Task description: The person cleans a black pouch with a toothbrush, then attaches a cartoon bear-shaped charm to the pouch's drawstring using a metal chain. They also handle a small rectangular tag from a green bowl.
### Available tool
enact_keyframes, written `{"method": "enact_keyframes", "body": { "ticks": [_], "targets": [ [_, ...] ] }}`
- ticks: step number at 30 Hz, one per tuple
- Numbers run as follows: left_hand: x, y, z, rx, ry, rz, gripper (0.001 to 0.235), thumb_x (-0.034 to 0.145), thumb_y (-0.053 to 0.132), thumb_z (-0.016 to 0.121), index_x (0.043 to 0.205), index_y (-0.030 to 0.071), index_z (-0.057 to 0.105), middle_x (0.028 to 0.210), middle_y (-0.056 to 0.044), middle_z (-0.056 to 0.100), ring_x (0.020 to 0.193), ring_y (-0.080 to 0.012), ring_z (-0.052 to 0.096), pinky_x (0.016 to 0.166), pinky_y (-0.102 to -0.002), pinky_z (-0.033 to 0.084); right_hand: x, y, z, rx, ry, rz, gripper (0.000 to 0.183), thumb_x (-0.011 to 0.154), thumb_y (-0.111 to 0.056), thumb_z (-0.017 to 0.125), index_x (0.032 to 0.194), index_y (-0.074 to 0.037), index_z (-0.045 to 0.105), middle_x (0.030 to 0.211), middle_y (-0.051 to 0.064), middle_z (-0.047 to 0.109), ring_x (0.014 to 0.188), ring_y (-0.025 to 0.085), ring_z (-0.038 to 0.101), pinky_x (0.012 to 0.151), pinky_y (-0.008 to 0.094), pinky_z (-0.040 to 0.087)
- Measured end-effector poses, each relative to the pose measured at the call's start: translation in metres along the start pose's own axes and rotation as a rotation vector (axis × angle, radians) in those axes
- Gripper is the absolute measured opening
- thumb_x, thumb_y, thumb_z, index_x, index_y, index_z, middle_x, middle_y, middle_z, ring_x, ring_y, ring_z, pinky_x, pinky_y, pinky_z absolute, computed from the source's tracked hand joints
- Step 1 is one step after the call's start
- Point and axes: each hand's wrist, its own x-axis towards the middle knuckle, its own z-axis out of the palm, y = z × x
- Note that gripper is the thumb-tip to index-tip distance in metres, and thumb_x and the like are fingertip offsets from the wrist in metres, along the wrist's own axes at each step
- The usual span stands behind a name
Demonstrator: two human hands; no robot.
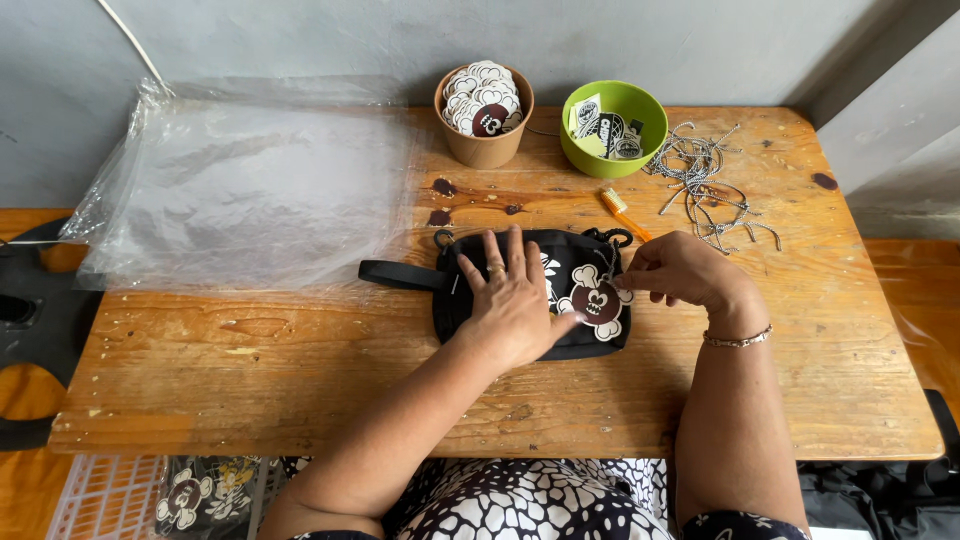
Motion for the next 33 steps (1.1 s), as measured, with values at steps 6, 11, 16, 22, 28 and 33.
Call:
{"method": "enact_keyframes", "body": {
  "ticks": [6, 11, 16, 22, 28, 33],
  "targets": [
    [0.016, -0.016, 0.044, 0.056, 0.003, 0.107, 0.112, 0.091, 0.07, 0.049, 0.16, -0.007, 0.007, 0.167, -0.034, -0.006, 0.153, -0.0543, -0.011, 0.115, -0.074, -0.008, -0.002, -0.005, 0.0, 0.102, 0.047, -0.047, 0.042, 0.072, -0.023, 0.092, 0.098, 0.006, 0.075, 0.075, 0.019, 0.07, 0.071, 0.028, 0.071, 0.06, 0.037, 0.061],
    [0.016, -0.022, 0.055, 0.048, 0.076, 0.191, 0.116, 0.09, 0.069, 0.055, 0.161, -0.006, 0.002, 0.166, -0.035, -0.002, 0.153, -0.0551, -0.007, 0.117, -0.072, -0.007, 0.004, 0.005, 0.001, -0.009, 0.103, -0.109, 0.046, 0.07, -0.028, 0.095, 0.096, 0.004, 0.075, 0.079, 0.018, 0.071, 0.079, 0.03, 0.071, 0.066, 0.041, 0.06],
    [0.014, -0.027, 0.068, 0.039, 0.177, 0.258, 0.112, 0.09, 0.069, 0.054, 0.162, -0.002, 0.007, 0.168, -0.032, -0.004, 0.153, -0.0537, -0.008, 0.12, -0.067, -0.007, -0.003, -0.004, 0.005, -0.034, 0.33, -0.317, 0.044, 0.073, -0.034, 0.094, 0.094, 0.0, 0.075, 0.084, 0.013, 0.063, 0.087, 0.028, 0.065, 0.075, 0.041, 0.053],
    [0.01, -0.026, 0.074, 0.146, 0.147, 0.278, 0.102, 0.09, 0.074, 0.042, 0.16, 0.002, 0.022, 0.171, -0.024, 0.0, 0.155, -0.0482, -0.011, 0.12, -0.064, -0.013, 0.008, -0.022, 0.033, -0.171, 0.408, -0.691, 0.024, 0.089, -0.029, 0.082, 0.105, -0.013, 0.079, 0.108, 0.011, 0.071, 0.109, 0.033, 0.065, 0.09, 0.042, 0.052],
    [0.011, -0.03, 0.069, 0.125, 0.135, 0.253, 0.103, 0.087, 0.078, 0.04, 0.16, 0.007, 0.025, 0.17, -0.025, 0.001, 0.154, -0.0503, -0.01, 0.116, -0.07, -0.017, 0.036, -0.015, 0.057, -0.361, 0.277, -0.51, 0.043, 0.081, -0.027, 0.079, 0.121, -0.013, 0.072, 0.112, 0.012, 0.074, 0.112, 0.035, 0.069, 0.094, 0.047, 0.056],
    [0.011, -0.034, 0.067, 0.109, 0.139, 0.272, 0.1, 0.087, 0.079, 0.037, 0.161, 0.013, 0.026, 0.17, -0.024, -0.003, 0.155, -0.0495, -0.011, 0.115, -0.072, -0.018, 0.04, -0.014, 0.057, -0.408, 0.186, -0.387, 0.04, 0.085, -0.033, 0.073, 0.121, -0.016, 0.073, 0.113, 0.015, 0.074, 0.114, 0.039, 0.067, 0.096, 0.051, 0.055]
  ]
}}
